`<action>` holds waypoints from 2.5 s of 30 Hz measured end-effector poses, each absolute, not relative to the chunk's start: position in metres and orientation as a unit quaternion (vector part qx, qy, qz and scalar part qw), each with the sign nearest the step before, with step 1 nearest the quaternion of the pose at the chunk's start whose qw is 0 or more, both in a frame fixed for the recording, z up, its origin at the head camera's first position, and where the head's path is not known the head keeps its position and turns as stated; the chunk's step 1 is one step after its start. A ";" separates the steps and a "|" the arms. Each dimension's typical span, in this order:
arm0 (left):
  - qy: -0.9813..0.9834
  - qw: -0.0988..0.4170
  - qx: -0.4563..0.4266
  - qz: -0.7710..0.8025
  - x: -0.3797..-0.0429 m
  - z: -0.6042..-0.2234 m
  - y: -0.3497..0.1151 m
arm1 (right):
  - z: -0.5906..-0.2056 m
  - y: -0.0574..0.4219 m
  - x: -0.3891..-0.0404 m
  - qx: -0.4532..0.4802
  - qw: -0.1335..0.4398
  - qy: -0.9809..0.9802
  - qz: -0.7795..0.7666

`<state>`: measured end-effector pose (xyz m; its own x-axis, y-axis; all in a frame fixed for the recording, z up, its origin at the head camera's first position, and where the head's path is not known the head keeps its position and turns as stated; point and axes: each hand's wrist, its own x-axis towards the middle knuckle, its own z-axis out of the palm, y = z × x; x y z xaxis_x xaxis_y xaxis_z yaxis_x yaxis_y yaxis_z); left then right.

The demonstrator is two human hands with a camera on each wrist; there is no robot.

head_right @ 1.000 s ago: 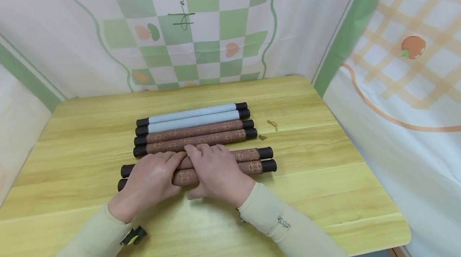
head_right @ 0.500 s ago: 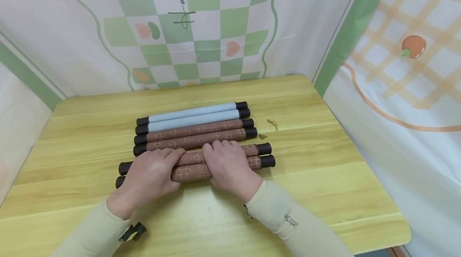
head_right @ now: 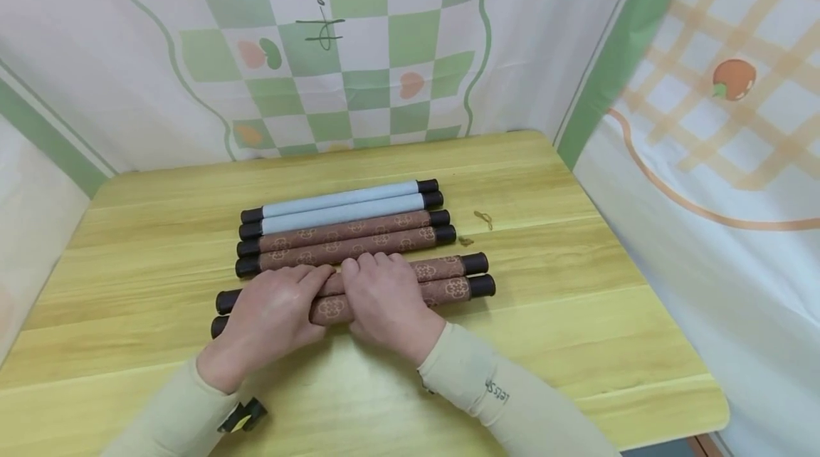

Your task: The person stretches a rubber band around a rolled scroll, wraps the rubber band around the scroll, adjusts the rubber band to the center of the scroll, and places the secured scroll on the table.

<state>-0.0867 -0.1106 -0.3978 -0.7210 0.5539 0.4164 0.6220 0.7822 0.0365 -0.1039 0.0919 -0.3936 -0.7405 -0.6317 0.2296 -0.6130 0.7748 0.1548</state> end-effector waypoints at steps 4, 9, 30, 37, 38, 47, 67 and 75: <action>-0.923 0.200 -0.318 -0.080 -0.086 -0.398 -0.111 | -0.392 0.095 -0.103 0.335 0.120 -0.935 -0.010; -0.927 0.195 -0.309 -0.080 -0.087 -0.398 -0.115 | -0.384 0.112 -0.107 0.311 0.057 -0.949 -0.010; -0.940 0.127 -0.312 -0.064 -0.084 -0.396 -0.122 | -0.393 0.128 -0.113 0.358 0.141 -0.923 0.017; -0.936 0.122 -0.326 -0.062 -0.084 -0.398 -0.122 | -0.394 0.127 -0.113 0.368 0.139 -0.919 0.015; -0.935 0.122 -0.327 -0.062 -0.084 -0.398 -0.122 | -0.394 0.127 -0.113 0.368 0.138 -0.919 0.014; -0.937 0.101 -0.325 -0.084 -0.080 -0.400 -0.125 | -0.393 0.127 -0.113 0.369 0.126 -0.921 0.011; -0.946 0.047 -0.308 -0.087 -0.070 -0.402 -0.129 | -0.394 0.129 -0.114 0.388 0.132 -0.912 0.013; -0.937 0.108 -0.317 -0.102 -0.067 -0.406 -0.133 | -0.393 0.130 -0.113 0.380 0.139 -0.914 0.015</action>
